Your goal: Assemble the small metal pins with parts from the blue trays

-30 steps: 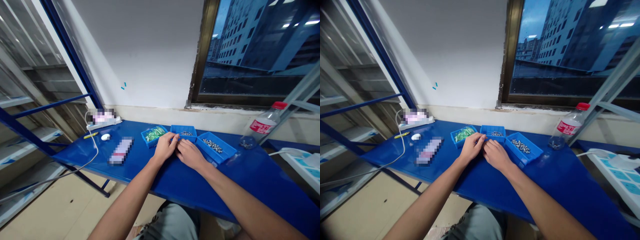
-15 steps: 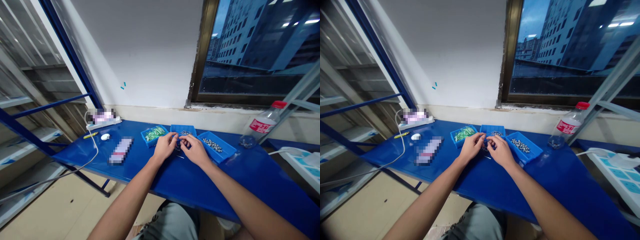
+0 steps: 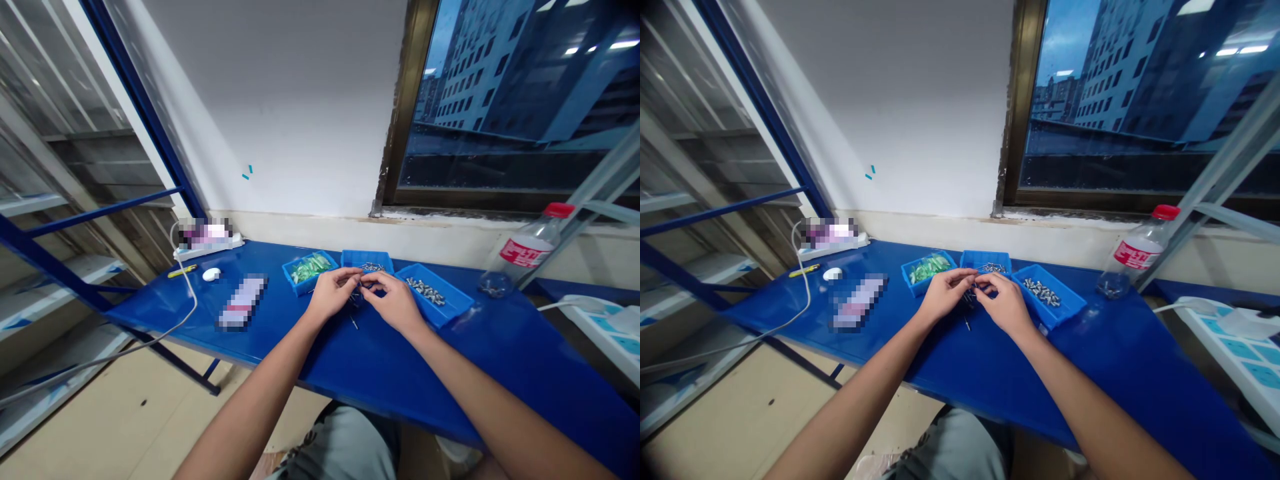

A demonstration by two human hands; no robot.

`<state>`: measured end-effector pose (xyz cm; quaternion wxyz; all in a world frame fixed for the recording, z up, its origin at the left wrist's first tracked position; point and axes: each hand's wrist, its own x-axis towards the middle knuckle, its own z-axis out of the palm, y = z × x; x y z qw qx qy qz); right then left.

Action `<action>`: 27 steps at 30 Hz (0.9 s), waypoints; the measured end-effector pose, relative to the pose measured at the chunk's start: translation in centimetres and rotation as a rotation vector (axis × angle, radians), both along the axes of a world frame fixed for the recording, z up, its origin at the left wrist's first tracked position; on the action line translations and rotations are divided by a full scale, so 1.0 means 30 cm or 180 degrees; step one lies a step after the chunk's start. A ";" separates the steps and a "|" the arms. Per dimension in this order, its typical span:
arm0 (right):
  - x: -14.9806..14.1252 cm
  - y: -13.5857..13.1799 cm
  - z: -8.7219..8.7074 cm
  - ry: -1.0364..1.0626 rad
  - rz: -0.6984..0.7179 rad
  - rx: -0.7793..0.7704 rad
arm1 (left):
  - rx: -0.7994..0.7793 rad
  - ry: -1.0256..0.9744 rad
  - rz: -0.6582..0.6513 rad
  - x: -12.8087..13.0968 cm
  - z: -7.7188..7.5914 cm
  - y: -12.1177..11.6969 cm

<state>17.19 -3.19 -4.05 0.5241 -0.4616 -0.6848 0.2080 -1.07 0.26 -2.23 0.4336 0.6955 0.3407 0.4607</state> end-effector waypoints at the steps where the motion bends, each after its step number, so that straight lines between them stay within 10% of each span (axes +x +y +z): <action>1: -0.001 -0.001 0.001 0.0004 0.0014 -0.0002 | -0.0026 -0.0063 -0.0017 0.000 -0.004 0.004; 27: 0.028 -0.002 0.022 -0.0913 -0.0179 0.0379 | 0.0210 0.0165 0.0057 0.000 -0.020 0.017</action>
